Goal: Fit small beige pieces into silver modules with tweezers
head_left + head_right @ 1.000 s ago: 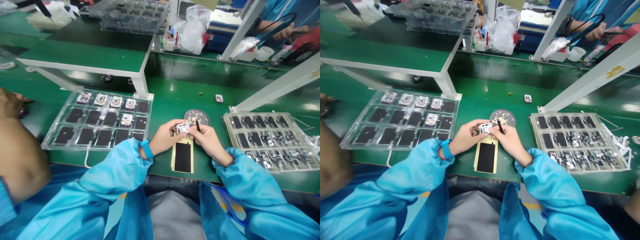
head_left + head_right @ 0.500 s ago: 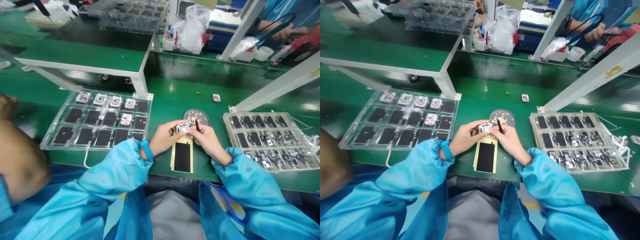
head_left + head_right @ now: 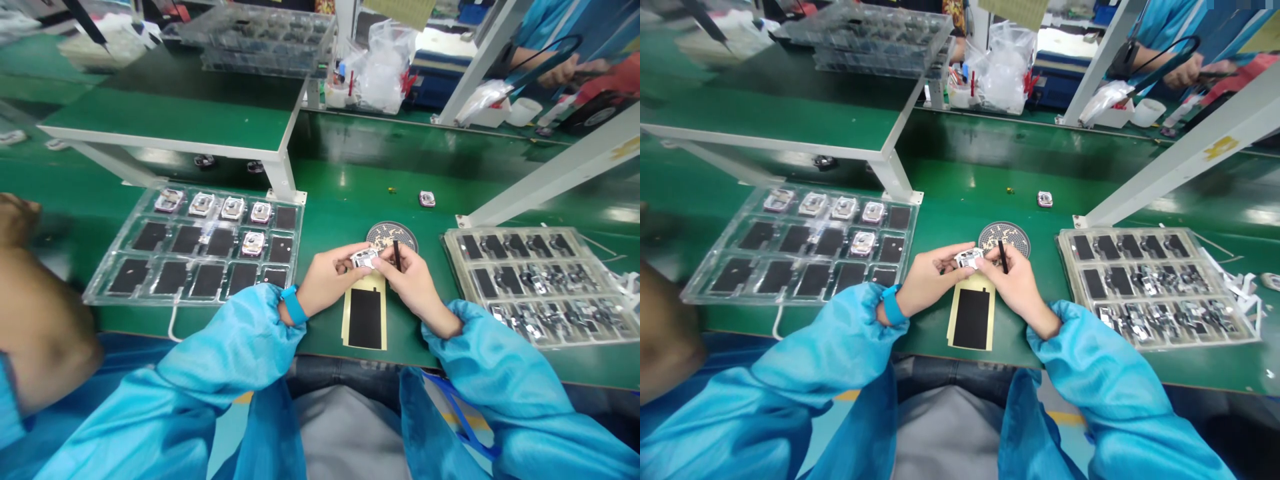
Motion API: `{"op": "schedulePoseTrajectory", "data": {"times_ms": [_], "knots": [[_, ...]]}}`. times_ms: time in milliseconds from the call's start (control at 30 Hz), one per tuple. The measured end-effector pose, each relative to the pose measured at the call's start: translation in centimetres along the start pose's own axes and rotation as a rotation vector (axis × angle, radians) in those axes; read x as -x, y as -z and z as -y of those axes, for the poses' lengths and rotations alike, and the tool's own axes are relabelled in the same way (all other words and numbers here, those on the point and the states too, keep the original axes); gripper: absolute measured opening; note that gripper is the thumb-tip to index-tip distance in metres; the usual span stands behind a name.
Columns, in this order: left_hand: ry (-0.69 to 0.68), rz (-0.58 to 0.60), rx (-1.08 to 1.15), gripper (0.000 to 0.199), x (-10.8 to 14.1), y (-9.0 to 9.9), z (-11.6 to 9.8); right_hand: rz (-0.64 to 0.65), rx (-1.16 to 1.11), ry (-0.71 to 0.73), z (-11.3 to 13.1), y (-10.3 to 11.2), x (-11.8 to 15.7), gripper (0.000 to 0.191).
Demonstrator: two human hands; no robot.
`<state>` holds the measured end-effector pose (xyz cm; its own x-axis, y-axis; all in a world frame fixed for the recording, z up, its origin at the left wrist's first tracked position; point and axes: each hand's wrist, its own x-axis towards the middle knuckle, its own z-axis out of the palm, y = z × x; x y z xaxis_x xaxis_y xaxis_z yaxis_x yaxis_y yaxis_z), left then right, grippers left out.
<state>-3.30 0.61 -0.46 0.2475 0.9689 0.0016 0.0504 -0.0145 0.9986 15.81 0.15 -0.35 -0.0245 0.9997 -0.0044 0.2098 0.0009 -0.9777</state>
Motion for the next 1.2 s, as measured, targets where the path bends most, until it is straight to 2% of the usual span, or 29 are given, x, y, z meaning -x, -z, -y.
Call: {"op": "schedulePoseTrajectory", "data": {"times_ms": [133, 267, 400, 467, 567, 700, 900, 1200], "knots": [[0.068, 0.081, 0.224, 0.053, 0.1, -0.1, -0.2, 0.035, -0.101, 0.023, -0.1, -0.3, 0.0, 0.032], [0.092, 0.088, 0.272, 0.048, 0.1, -0.2, -0.4, -0.022, -0.051, 0.041, 0.2, -0.8, 0.3, 0.023], [0.067, 0.090, 0.299, 0.039, 0.3, -0.6, -0.2, 0.014, -0.042, 0.019, 0.6, -1.2, 0.6, 0.027], [0.038, 0.057, 0.248, 0.036, 0.5, -0.7, 0.1, -0.001, -0.022, 0.023, 0.6, -1.3, 0.6, 0.029], [-0.032, 0.015, 0.028, 0.030, 0.8, -0.7, 0.3, -0.038, 0.002, 0.014, 0.2, -1.3, 0.5, 0.032], [-0.129, -0.015, -0.186, 0.022, 1.0, -0.7, 0.3, -0.019, -0.066, -0.009, -0.1, -1.3, 0.3, 0.037], [-0.181, -0.116, -0.192, 0.022, 1.1, -1.4, 0.2, -0.026, -0.078, -0.018, 0.6, -1.6, 0.2, 0.042], [-0.205, -0.136, -0.184, 0.022, 0.9, -1.7, 0.4, -0.061, -0.071, 0.028, 0.0, -1.7, 0.1, 0.041]]}}
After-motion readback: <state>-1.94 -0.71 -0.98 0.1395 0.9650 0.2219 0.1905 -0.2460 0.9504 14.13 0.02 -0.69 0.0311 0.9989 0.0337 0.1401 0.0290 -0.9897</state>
